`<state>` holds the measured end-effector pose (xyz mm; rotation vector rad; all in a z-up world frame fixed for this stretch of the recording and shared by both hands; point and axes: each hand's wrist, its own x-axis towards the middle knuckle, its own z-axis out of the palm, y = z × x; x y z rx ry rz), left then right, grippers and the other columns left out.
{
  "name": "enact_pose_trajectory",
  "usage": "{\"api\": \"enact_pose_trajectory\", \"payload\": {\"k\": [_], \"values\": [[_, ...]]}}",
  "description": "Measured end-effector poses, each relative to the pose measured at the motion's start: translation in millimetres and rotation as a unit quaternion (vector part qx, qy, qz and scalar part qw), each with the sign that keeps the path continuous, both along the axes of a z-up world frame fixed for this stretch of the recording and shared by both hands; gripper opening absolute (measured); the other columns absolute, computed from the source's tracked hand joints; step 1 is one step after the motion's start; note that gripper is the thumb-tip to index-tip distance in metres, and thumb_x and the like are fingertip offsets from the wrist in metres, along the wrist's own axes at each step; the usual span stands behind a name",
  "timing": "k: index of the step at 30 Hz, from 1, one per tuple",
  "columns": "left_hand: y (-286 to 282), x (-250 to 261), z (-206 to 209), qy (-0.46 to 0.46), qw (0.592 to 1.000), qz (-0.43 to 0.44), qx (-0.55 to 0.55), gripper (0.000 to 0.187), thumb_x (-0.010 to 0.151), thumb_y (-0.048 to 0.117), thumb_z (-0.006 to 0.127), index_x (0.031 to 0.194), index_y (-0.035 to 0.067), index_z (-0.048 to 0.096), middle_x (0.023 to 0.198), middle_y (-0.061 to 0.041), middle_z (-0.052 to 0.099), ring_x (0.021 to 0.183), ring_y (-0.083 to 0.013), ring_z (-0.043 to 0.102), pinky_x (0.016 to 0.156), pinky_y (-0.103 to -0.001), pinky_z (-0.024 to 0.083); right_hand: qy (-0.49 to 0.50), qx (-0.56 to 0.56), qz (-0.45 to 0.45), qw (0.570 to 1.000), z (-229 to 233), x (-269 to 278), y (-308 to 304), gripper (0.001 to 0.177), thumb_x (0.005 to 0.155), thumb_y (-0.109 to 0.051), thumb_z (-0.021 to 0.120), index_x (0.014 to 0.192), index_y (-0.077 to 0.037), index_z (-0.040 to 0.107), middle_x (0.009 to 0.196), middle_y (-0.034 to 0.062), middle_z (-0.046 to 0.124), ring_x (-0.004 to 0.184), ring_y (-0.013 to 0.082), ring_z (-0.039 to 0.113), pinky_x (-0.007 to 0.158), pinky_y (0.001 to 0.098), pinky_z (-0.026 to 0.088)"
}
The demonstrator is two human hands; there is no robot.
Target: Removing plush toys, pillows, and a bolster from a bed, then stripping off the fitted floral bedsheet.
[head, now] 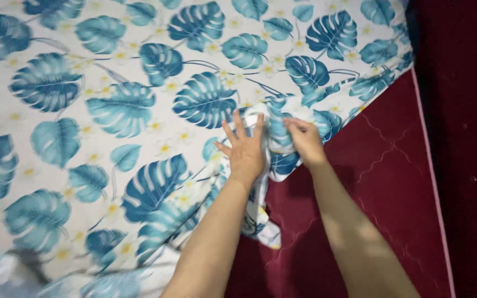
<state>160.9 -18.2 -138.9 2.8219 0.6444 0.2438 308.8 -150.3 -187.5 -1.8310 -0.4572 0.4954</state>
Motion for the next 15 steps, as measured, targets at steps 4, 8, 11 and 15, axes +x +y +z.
{"api": "enact_pose_trajectory", "payload": {"k": [4,8,11,15], "values": [[-15,72,4,0.036,0.996,0.016,-0.081,0.112,0.066,0.028,0.090,0.157,0.045,0.027,0.170,-0.016,0.003,0.152,-0.0536,0.005,0.101,-0.090,0.014,-0.068,-0.112,-0.157,0.979,-71,95,-42,0.046,0.095,-0.034,0.068,0.136,-0.014,0.066,0.129,0.0154,0.067,0.120,0.0296,0.059,0.103,0.0383,0.045],[-33,150,-29,0.103,0.980,-0.017,-0.169,0.126,0.053,0.050,0.096,0.155,0.050,0.021,0.170,-0.009,0.001,0.154,-0.0502,-0.004,0.101,-0.091,0.010,-0.080,-0.282,-0.234,0.927,-126,156,-57,0.087,0.085,-0.061,0.075,0.160,-0.039,0.036,0.162,0.0303,0.018,0.144,0.0529,0.025,0.117,0.0523,0.027],[-34,200,-79,0.119,0.967,-0.005,-0.224,0.128,0.053,0.058,0.094,0.157,0.053,0.021,0.172,-0.006,0.001,0.155,-0.0512,-0.007,0.102,-0.092,0.009,-0.176,-0.290,-0.206,0.918,-144,183,-46,0.096,0.085,-0.070,0.077,0.164,-0.044,0.029,0.162,0.0316,0.008,0.149,0.0577,0.021,0.122,0.0636,0.025],[-19,230,-140,0.197,0.948,0.043,-0.246,0.125,0.054,0.073,0.088,0.156,0.056,0.018,0.171,-0.008,-0.008,0.152,-0.0545,-0.017,0.100,-0.092,0.007,-0.028,-0.390,-0.163,0.906,-91,189,-20,0.093,0.081,-0.068,0.074,0.159,-0.050,0.027,0.169,0.0182,-0.004,0.148,0.0611,0.000,0.109,0.0843,0.010]]}}
